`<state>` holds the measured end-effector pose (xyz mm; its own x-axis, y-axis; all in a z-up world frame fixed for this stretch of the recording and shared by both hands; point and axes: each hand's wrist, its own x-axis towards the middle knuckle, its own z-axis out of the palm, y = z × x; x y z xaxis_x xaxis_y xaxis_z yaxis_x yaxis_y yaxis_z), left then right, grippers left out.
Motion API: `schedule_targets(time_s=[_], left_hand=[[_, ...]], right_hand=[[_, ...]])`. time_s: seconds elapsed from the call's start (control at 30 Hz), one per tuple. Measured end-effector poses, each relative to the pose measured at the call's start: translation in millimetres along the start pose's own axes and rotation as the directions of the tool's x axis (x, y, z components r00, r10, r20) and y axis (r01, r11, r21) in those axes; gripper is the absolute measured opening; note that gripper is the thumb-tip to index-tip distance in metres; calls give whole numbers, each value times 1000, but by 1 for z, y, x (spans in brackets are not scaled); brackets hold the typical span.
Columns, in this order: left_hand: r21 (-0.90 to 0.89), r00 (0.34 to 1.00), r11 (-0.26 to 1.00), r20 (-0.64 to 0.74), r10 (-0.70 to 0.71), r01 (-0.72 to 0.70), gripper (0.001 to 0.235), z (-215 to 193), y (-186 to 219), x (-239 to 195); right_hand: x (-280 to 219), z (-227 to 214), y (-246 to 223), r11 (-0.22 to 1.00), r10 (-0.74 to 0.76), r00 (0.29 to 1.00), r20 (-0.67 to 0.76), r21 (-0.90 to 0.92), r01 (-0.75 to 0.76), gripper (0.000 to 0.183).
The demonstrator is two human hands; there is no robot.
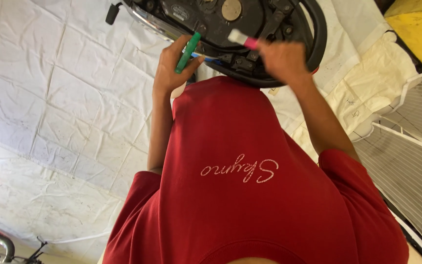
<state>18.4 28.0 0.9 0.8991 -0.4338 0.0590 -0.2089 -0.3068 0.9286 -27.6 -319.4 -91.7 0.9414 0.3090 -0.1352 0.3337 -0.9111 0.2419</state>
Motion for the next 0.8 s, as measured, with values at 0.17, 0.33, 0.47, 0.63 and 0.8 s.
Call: schedule_targets(time_s=[0.17, 0.33, 0.47, 0.63, 0.8], left_hand=[[-7, 1000, 1000, -12, -26, 26, 29, -1, 3, -3], [-26, 997, 997, 17, -72, 72, 31, 4, 2, -10], [-59, 989, 988, 40, -142, 145, 30, 11, 6, -8], [-78, 991, 988, 35, -127, 130, 30, 28, 19, -7], [-194, 981, 962, 27, -190, 192, 27, 48, 35, -20]], right_hand=[[-3, 21, 13, 977, 169, 977, -128, 149, -150, 10], [-8, -32, -16, 976, -1, 1000, 14, 218, -2, 11], [2, -19, 11, 933, 263, 954, -145, 288, -214, 4], [3, 9, -8, 979, -98, 994, 43, 183, 89, 14], [4, 6, -4, 957, 199, 960, -198, 248, -147, 10]])
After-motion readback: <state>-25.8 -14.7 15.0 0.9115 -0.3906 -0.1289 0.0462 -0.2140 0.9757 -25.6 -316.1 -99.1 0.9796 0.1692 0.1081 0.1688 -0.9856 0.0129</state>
